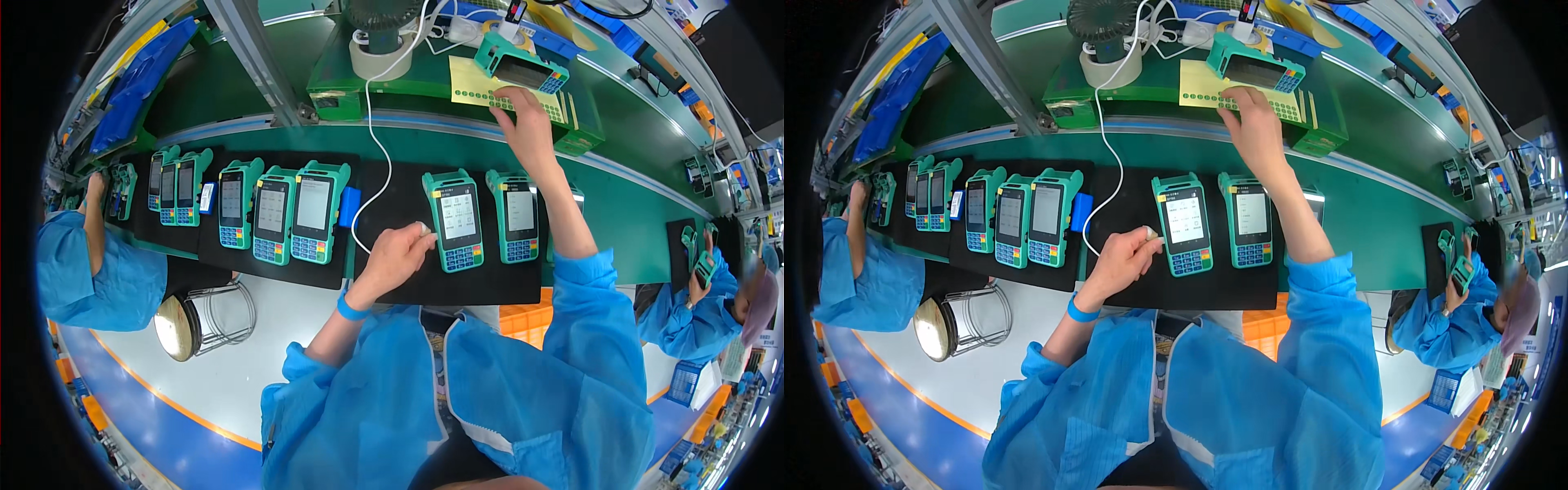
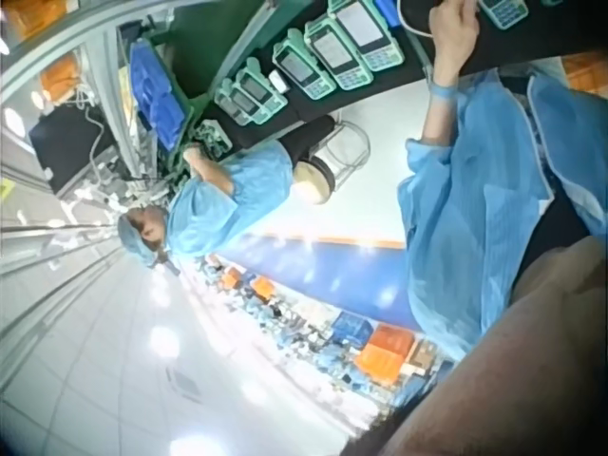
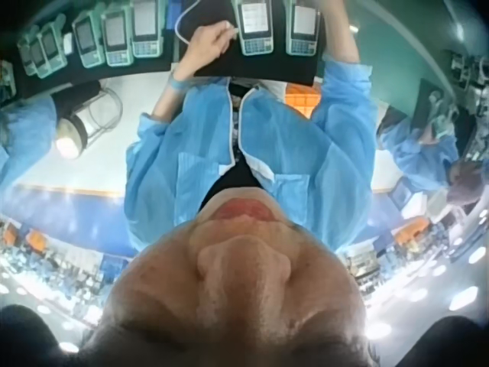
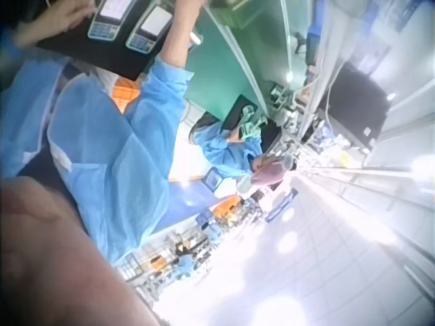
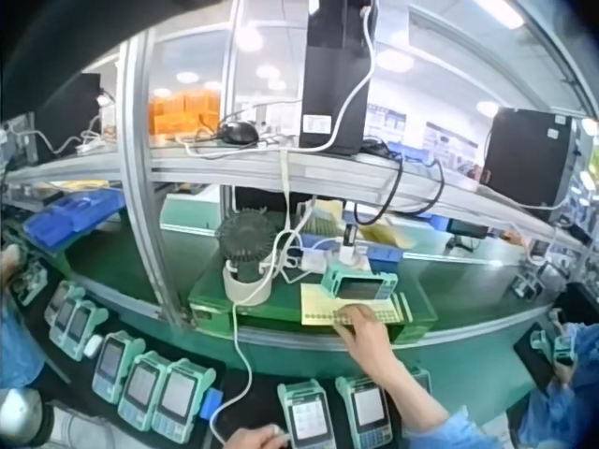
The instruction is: Testing and configuring handheld barcode scanners on an assembly line.
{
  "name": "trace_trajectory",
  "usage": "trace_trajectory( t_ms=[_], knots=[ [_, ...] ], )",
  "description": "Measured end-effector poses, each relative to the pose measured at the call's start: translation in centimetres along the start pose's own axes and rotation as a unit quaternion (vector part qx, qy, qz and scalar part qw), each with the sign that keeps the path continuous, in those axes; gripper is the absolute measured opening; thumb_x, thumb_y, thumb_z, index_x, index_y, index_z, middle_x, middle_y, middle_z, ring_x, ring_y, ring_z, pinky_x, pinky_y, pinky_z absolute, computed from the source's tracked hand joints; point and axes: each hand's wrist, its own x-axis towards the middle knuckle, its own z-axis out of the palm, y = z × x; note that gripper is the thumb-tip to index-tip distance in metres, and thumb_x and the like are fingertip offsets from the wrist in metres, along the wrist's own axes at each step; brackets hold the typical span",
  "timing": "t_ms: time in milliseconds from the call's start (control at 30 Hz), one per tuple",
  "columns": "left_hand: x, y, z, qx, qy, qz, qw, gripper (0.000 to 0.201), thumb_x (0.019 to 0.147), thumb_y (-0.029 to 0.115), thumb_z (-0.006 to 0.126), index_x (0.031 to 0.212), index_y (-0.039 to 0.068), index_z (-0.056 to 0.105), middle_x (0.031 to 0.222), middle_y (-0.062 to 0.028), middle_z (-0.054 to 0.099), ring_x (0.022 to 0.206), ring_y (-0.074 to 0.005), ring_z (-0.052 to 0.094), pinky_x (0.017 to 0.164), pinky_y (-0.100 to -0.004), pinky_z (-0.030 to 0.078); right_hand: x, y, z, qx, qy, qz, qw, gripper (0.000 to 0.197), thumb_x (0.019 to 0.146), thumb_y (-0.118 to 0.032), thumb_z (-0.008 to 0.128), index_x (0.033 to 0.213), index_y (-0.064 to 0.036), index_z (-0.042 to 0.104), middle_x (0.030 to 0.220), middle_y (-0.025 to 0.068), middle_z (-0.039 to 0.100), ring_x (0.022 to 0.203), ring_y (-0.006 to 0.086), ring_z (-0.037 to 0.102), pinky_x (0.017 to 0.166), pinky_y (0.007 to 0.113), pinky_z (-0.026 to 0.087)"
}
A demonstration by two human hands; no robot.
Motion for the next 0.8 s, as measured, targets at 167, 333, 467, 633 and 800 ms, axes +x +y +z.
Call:
trace_trajectory(
  t_ms=[167,333,467,633,800],
  knots=[
    [-0.6,-0.3,0.4,0.005,0.005,0.006,1.0,0.026,0.101,0.021,0.062,0.084,0.002,0.061,0.07,-0.0169,0.065,0.067,-0.0382,0.066,0.057,-0.0444,0.047,0.2,1.0,1.8,-0.07,-0.003,-0.038,0.997,0.018,0.084,-0.007,0.077,0.097,-0.0074,0.065,0.097,0.0097,0.068,0.092,0.0345,0.068,0.075,0.044,0.055],
    [-0.7,-0.2,0.9,-0.008,0.038,0.025,0.999,0.026,0.101,0.022,0.063,0.084,0.003,0.06,0.071,-0.018,0.065,0.068,-0.0403,0.065,0.057,-0.0461,0.047,-0.3,0.4,1.9,-0.053,-0.009,-0.026,0.998,0.015,0.084,-0.005,0.076,0.094,-0.0055,0.065,0.097,0.0115,0.067,0.093,0.0352,0.067,0.076,0.045,0.055],
    [-0.4,1.2,3.0,0.083,0.129,0.155,0.976,0.023,0.101,0.025,0.064,0.087,0.007,0.057,0.067,-0.0164,0.064,0.063,-0.0406,0.065,0.055,-0.051,0.048,-2.5,-2.1,0.3,0.161,-0.06,0.081,0.982,0.014,0.09,-0.004,0.072,0.104,-0.0017,0.068,0.103,0.0133,0.071,0.096,0.0296,0.07,0.083,0.037,0.055],
    [0.2,2.9,4.2,0.154,0.153,0.165,0.962,0.023,0.101,0.026,0.062,0.087,0.007,0.058,0.063,-0.0154,0.064,0.06,-0.0381,0.066,0.052,-0.0499,0.048,-4.0,-5.0,-0.6,0.292,-0.315,0.142,0.892,0.019,0.101,-0.013,0.064,0.111,0.0027,0.066,0.119,0.0106,0.069,0.1,0.0147,0.063,0.088,0.03,0.051],
    [0.3,4.0,4.9,0.194,0.166,0.17,0.952,0.022,0.1,0.022,0.065,0.086,0.006,0.059,0.061,-0.0159,0.063,0.058,-0.038,0.066,0.051,-0.0479,0.049,-4.8,-6.6,-0.7,0.145,-0.324,0.049,0.934,0.015,0.097,-0.009,0.064,0.106,0.0036,0.065,0.111,0.0174,0.067,0.095,0.0303,0.067,0.084,0.038,0.052]
  ],
)
